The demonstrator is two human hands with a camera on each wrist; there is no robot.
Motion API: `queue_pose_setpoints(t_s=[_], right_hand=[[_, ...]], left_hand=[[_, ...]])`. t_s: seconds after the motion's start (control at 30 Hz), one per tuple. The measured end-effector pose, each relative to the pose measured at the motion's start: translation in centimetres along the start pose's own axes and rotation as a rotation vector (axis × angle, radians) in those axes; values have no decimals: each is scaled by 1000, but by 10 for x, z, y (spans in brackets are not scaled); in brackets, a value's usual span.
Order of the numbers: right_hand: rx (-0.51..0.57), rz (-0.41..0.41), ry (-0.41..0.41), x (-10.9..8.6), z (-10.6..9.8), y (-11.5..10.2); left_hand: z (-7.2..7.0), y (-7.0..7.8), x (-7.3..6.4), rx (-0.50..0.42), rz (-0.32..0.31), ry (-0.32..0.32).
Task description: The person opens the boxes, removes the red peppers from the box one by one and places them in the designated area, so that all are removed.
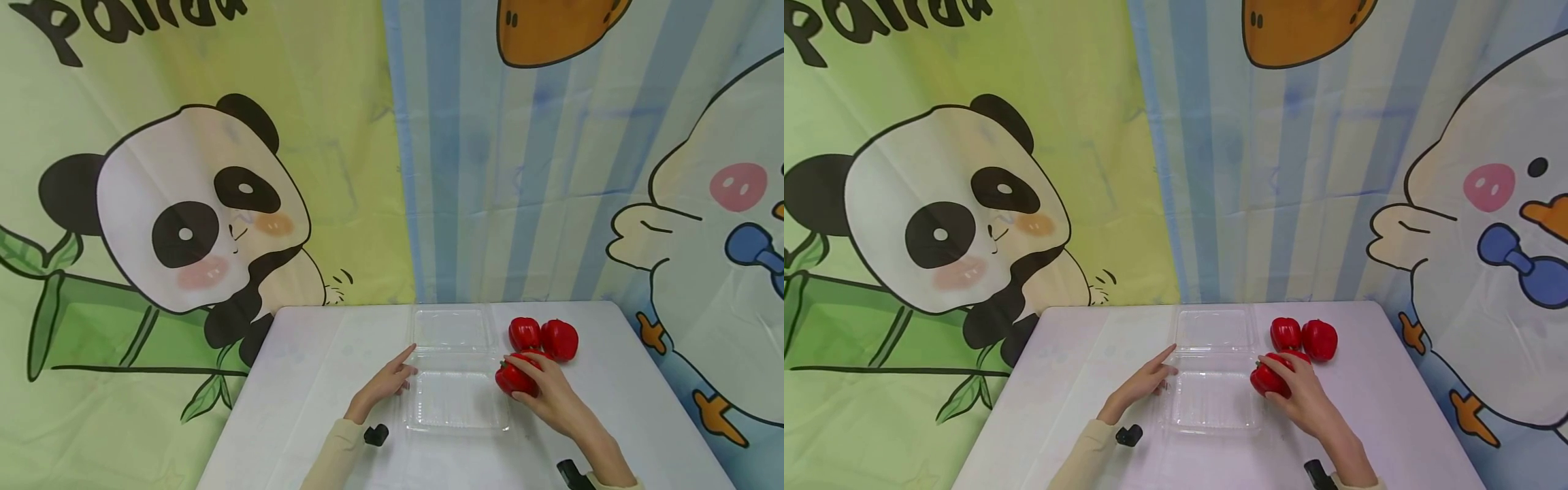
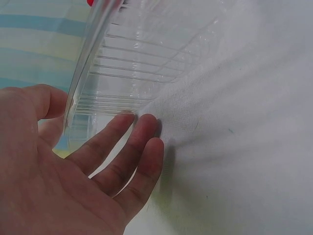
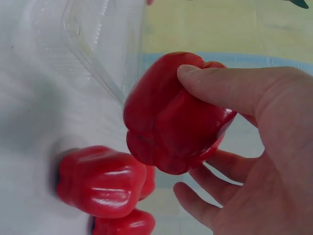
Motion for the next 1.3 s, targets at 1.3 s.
queue_pose_setpoints(t_s=[1.3], right_hand=[[11, 313, 205, -12, -13, 47]], left_hand=[[-1, -2, 1, 5, 8, 4]])
Point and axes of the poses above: each hand's wrist, its own x-axis towards the middle knuckle, its own z-axis out of the palm, y = z × x, the point moved 2 cm from there along x, towards the middle knuckle, and after that the axes turned 5 degrees about -y, right-handed, at the moved point
